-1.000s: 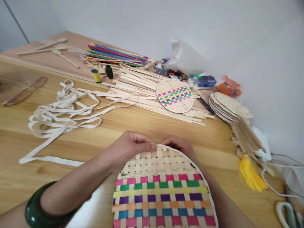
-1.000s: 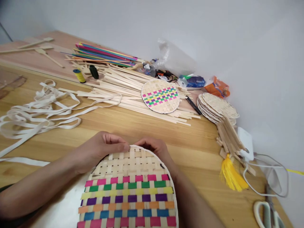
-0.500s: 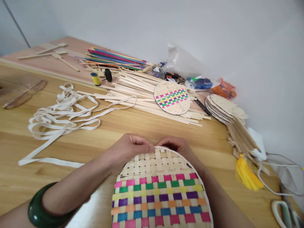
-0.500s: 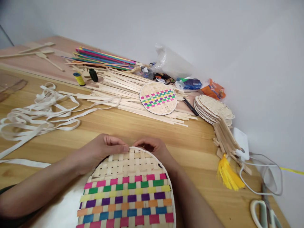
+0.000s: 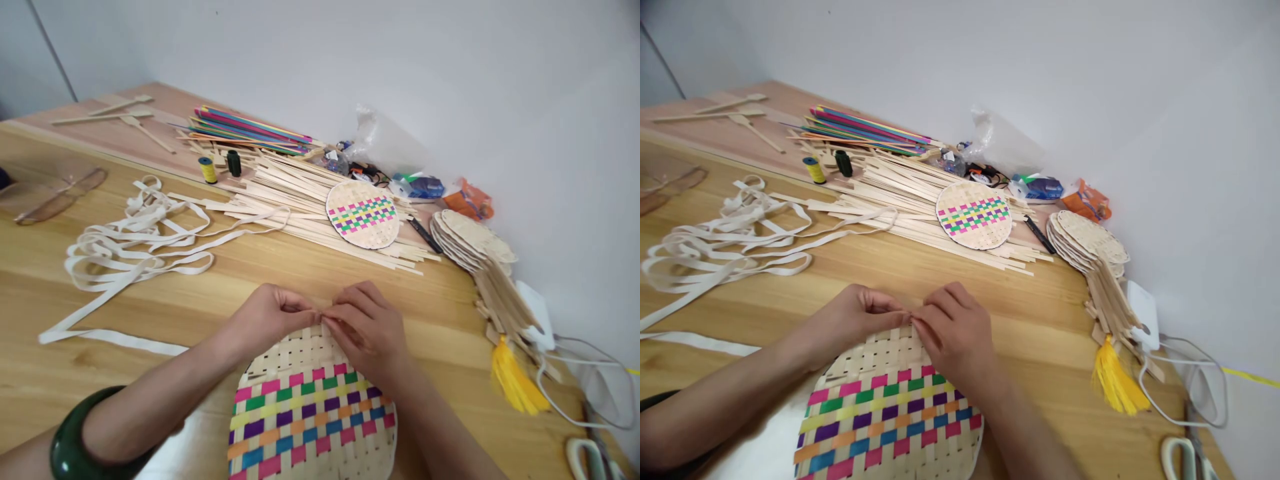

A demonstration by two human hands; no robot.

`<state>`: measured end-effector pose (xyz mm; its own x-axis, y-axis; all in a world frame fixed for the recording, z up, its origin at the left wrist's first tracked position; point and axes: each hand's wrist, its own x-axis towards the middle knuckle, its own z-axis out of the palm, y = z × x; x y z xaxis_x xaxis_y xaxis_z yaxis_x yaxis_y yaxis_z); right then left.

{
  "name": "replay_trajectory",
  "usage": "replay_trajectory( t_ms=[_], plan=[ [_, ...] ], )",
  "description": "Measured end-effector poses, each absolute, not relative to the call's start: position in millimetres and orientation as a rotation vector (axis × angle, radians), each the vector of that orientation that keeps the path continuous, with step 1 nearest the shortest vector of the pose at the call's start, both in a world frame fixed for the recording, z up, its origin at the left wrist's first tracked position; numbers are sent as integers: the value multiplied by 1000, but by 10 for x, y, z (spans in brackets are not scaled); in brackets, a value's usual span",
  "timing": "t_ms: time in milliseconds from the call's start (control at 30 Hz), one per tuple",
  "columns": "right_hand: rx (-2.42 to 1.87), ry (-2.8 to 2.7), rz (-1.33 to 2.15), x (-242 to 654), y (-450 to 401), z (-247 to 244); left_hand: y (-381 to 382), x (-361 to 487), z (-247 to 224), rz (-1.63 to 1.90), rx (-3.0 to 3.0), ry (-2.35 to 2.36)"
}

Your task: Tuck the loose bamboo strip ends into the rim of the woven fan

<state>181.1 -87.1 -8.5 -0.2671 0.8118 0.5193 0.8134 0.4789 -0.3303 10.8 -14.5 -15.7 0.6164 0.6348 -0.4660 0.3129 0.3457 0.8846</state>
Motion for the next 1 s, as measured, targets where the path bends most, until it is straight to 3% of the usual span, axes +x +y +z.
replay_trajectory(
  t_ms=[233, 433, 733, 1000],
  plan=[
    [-1170, -1749, 103, 1765, -1009, 86, -95, 114, -142, 260, 1314, 1006],
    [-1098, -1347, 761, 1740, -1112, 190, -56, 103, -186, 325, 1295, 1011],
    [-951, -1106, 185, 1727, -1177, 417, -73, 90, -124, 219, 1453, 959],
    [-1066, -1455, 137, 1676, -1200, 338, -71, 97, -151, 340, 1476, 995]
  ],
)
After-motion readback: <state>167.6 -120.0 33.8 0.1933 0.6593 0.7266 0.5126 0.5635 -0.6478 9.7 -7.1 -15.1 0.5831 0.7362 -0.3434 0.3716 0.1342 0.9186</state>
